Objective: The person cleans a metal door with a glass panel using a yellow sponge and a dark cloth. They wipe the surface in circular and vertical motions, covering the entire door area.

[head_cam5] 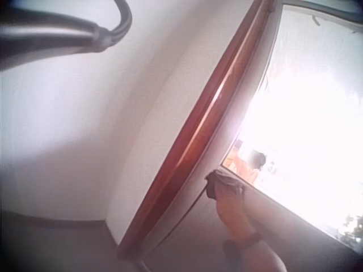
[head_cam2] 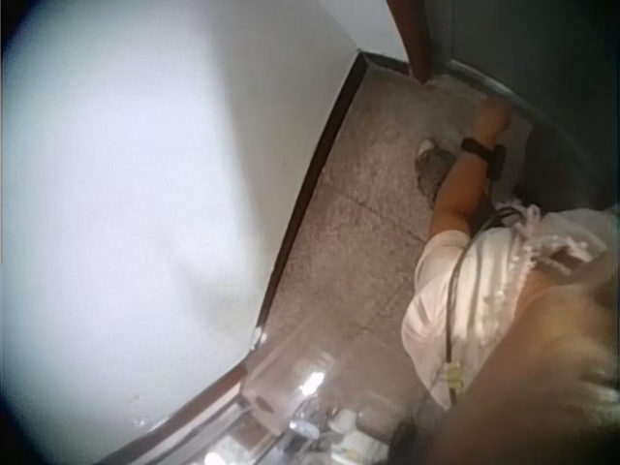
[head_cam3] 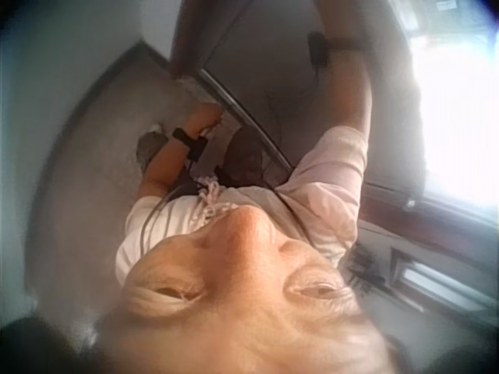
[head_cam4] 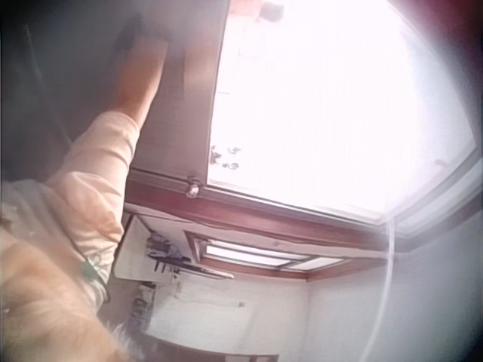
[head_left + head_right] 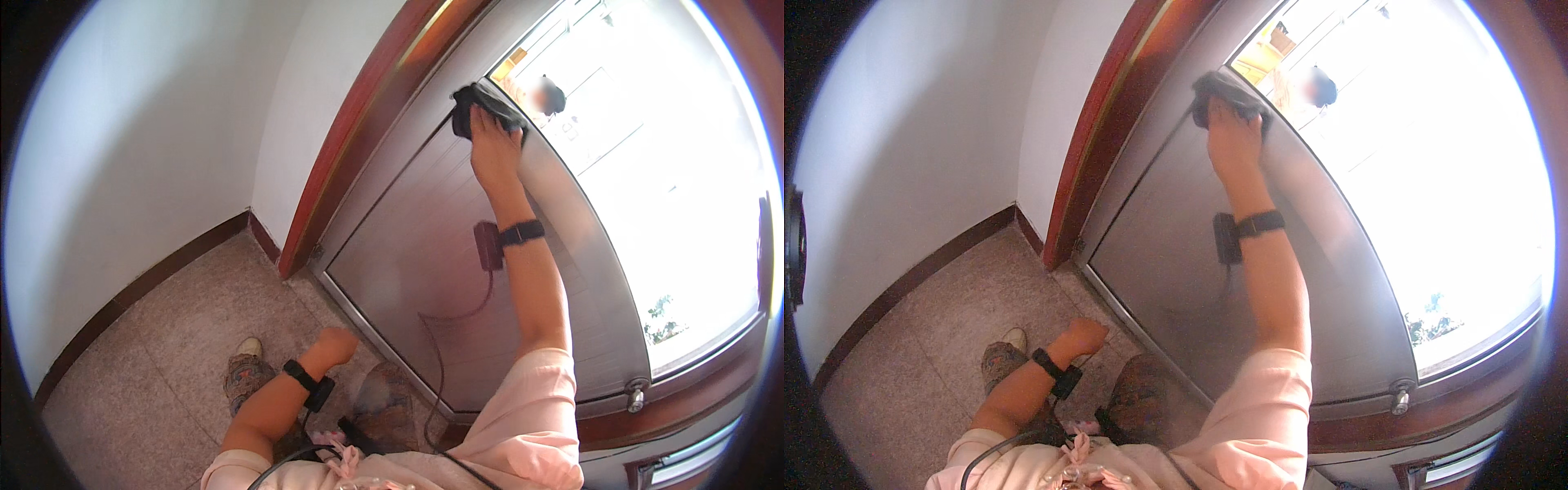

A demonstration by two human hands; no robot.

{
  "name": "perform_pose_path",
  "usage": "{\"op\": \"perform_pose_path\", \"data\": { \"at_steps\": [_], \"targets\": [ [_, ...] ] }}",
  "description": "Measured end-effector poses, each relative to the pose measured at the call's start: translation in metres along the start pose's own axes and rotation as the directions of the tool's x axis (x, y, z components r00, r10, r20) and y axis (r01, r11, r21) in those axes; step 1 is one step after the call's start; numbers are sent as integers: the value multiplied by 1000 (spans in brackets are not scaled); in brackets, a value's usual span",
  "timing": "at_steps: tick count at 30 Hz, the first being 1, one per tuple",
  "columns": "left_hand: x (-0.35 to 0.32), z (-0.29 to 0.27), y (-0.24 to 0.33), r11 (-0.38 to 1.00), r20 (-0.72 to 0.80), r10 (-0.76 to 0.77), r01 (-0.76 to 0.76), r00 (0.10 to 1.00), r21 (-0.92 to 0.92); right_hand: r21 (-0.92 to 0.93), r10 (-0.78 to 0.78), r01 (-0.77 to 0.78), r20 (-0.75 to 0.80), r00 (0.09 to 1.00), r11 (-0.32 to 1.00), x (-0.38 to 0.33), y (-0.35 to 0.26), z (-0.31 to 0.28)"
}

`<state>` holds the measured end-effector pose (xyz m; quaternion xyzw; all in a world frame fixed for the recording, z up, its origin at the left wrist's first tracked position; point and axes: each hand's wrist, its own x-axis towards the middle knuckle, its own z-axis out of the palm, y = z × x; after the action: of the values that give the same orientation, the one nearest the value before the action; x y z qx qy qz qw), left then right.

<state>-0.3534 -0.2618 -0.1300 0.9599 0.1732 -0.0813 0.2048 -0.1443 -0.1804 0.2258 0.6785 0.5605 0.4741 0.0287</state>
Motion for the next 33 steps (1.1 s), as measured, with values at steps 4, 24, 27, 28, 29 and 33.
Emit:
{"op": "perform_pose_path", "data": {
  "at_steps": [4, 24, 27, 28, 29, 33],
  "targets": [
    [-15, -24, 12, 998, -2, -17, 17, 1000, -54, 0, 17, -17, -65, 998, 1000, 15, -7, 6],
    [-14, -15, -10, 999, -119, -19, 14, 993, -44, -43, 51, -49, 48, 998, 998, -35, 7, -9],
    [-17, -20, -8, 999, -83, -16, 13, 996, -40, -74, 40, -37, 39, 998, 997, -47, 15, -6],
    [-17, -16, -9, 999, -108, -19, 15, 994, -37, -88, 28, -27, 7, 1000, 996, -47, 14, -5],
    [-16, -10, -11, 999, -133, -24, 19, 991, -35, -45, 1, -4, -70, 998, 999, -40, 11, -3],
    [-11, 1, -10, 999, -48, -7, 5, 999, -34, -9, -69, 69, -187, 980, 998, 6, -5, 15]
  ]
}}
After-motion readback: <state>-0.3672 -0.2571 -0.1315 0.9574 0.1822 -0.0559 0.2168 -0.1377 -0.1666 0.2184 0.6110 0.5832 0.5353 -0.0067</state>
